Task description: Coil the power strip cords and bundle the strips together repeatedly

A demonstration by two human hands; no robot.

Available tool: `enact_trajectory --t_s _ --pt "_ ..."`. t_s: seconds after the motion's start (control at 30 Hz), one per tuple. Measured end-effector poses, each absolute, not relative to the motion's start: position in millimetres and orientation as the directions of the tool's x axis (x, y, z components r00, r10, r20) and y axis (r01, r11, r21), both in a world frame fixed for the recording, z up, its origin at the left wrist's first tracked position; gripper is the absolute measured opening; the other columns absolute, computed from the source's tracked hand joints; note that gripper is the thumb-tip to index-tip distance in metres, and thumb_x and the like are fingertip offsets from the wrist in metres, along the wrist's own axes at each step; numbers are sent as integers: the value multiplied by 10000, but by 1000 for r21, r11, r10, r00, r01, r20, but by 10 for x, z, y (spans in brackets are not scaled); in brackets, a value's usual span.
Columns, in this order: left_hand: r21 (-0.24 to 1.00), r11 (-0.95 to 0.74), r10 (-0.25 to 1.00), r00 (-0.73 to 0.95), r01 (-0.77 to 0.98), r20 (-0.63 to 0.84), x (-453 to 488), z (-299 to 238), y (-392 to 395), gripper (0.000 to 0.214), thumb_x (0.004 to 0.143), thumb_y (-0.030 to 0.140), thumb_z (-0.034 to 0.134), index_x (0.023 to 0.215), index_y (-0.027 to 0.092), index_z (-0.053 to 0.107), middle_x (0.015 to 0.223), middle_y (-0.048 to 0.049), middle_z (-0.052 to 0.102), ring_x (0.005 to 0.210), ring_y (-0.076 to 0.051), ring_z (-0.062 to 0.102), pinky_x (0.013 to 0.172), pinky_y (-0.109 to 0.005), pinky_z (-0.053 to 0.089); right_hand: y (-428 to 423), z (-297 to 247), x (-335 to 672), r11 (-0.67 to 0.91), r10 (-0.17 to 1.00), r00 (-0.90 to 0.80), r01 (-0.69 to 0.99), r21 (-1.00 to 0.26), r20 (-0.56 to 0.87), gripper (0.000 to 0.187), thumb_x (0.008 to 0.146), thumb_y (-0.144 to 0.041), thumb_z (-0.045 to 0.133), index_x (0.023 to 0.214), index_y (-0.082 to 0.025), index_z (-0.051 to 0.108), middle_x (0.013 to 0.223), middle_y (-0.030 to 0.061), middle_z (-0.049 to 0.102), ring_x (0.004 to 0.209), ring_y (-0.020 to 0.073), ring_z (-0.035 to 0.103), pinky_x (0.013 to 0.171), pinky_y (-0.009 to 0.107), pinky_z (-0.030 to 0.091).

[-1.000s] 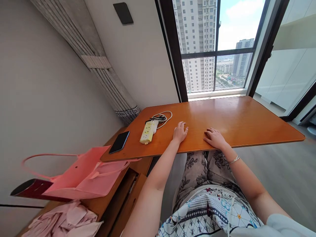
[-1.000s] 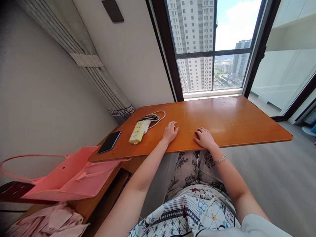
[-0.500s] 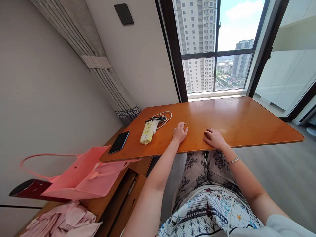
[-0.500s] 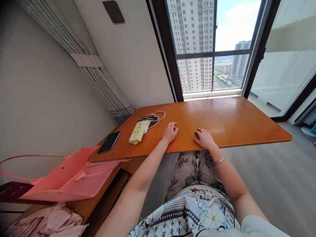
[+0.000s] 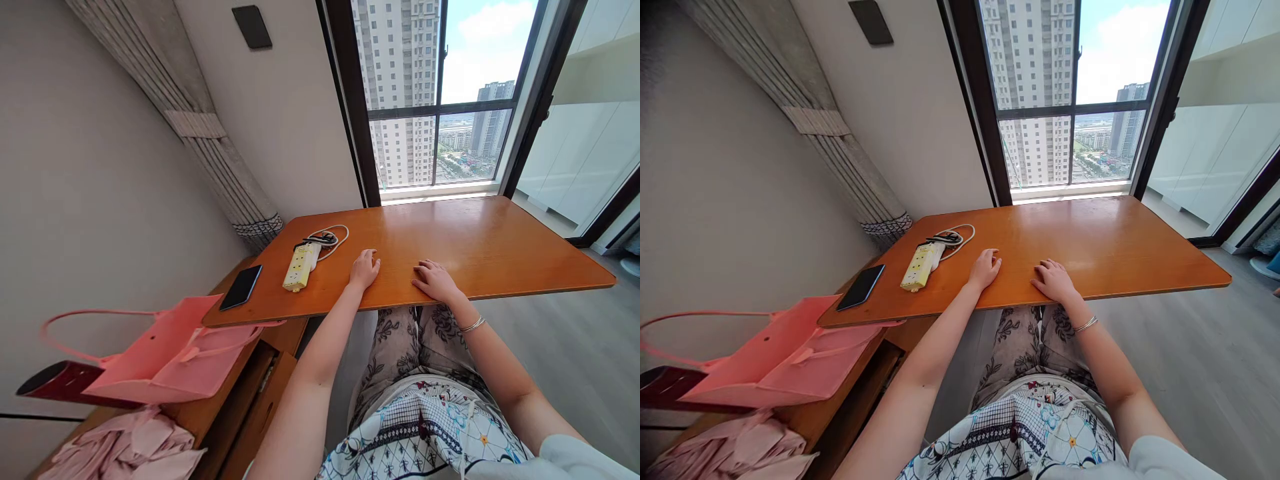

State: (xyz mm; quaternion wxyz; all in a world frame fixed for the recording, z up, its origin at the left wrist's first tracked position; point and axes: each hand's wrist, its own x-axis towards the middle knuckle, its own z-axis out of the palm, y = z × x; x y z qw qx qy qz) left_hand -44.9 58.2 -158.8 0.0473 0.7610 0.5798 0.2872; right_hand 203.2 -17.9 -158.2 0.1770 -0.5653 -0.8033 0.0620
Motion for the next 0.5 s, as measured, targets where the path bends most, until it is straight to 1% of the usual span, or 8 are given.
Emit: enact_trajectory --t_s 0.5 --pt "379 -313 911 162 871 380 -465 -1630 625 345 924 241 511 1245 137 583 1247 -150 647 1044 -238 662 975 -380 505 -213 -1524 2016 345 934 -295 890 -299 200 481 962 -426 550 1357 -155 602 1480 147 516 1440 318 387 1195 467 301"
